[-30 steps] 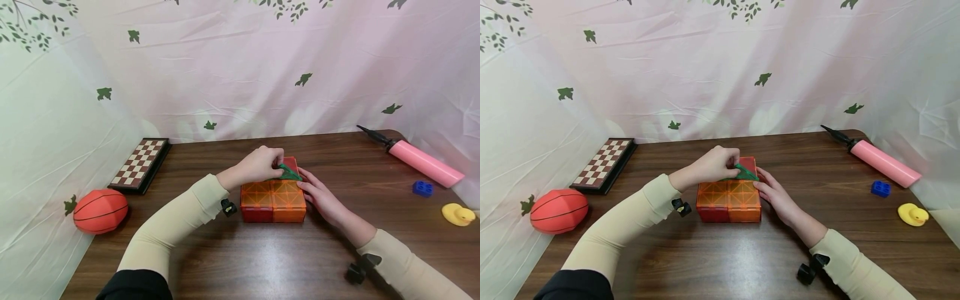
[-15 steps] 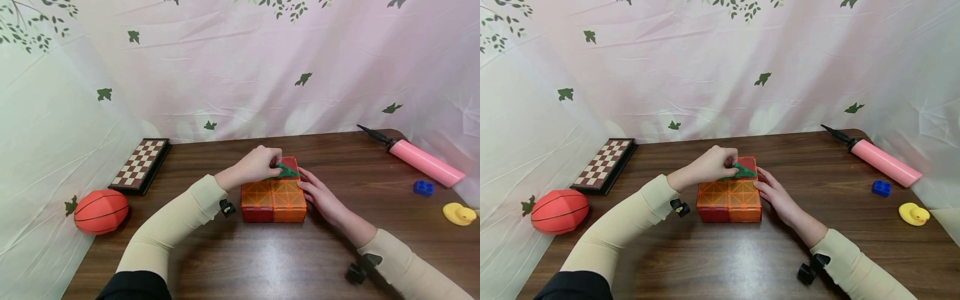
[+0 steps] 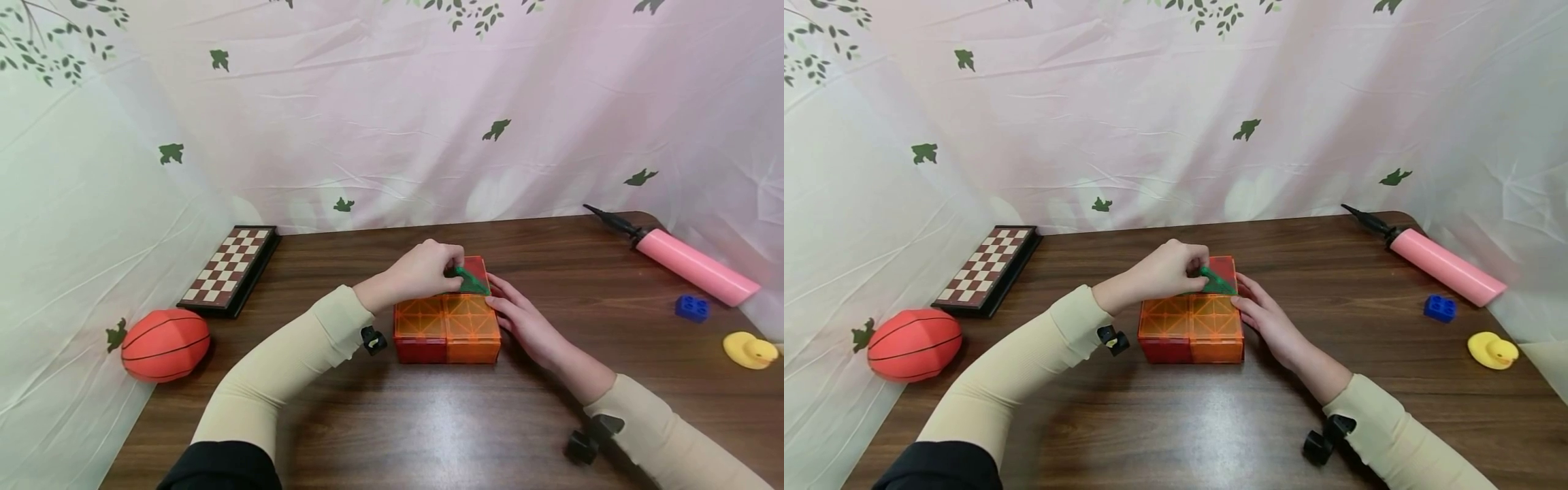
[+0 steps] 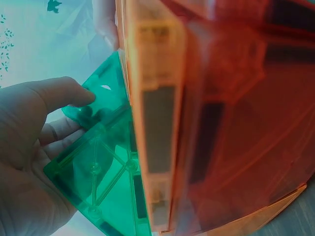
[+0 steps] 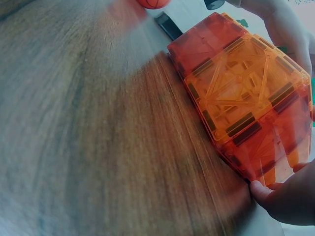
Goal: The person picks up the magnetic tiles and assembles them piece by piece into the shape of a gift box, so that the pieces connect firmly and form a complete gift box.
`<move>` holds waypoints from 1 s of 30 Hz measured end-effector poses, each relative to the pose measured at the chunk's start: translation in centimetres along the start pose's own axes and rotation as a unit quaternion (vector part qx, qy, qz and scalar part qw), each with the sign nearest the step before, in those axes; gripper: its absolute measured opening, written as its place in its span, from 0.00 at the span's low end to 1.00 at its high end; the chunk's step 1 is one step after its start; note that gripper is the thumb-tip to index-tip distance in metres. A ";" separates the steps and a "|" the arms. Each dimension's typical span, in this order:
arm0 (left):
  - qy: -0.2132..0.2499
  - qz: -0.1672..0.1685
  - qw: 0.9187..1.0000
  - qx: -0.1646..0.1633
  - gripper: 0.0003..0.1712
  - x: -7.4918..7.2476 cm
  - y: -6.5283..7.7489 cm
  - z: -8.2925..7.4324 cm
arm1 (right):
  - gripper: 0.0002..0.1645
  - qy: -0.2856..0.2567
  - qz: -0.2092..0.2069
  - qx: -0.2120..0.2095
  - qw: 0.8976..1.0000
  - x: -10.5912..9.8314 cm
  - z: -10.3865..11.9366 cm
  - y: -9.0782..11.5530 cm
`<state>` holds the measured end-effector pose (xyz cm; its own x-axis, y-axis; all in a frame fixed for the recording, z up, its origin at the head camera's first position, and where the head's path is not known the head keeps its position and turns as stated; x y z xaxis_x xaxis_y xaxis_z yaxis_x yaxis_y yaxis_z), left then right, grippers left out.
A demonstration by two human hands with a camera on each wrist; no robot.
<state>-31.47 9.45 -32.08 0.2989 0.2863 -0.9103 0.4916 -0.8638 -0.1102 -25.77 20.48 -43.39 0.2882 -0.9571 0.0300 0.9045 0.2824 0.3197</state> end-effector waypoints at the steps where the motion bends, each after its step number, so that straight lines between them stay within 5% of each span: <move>1: -0.002 0.001 1.000 0.000 0.07 0.0 0.0 0.0 | 0.43 0.000 0.000 0.000 1.000 0.0 0.0 0.0; 30: -0.016 0.001 1.000 -0.012 0.11 0.5 -0.2 -0.3 | 0.42 0.006 -0.002 -0.001 1.000 -0.1 -0.1 0.0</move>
<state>-31.21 9.91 -32.34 0.2739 0.2713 -0.9227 0.5110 -0.8538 -0.0993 -25.77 20.60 -43.44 0.2878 -0.9576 0.0161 0.9067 0.2779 0.3172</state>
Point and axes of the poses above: each hand's wrist, its own y-axis away from the middle knuckle, its own x-axis out of the palm, z = x × y, the point moved 10 cm from there along -y, towards the middle knuckle, and after that the axes turned 10 degrees about x, right-handed, at the moved point
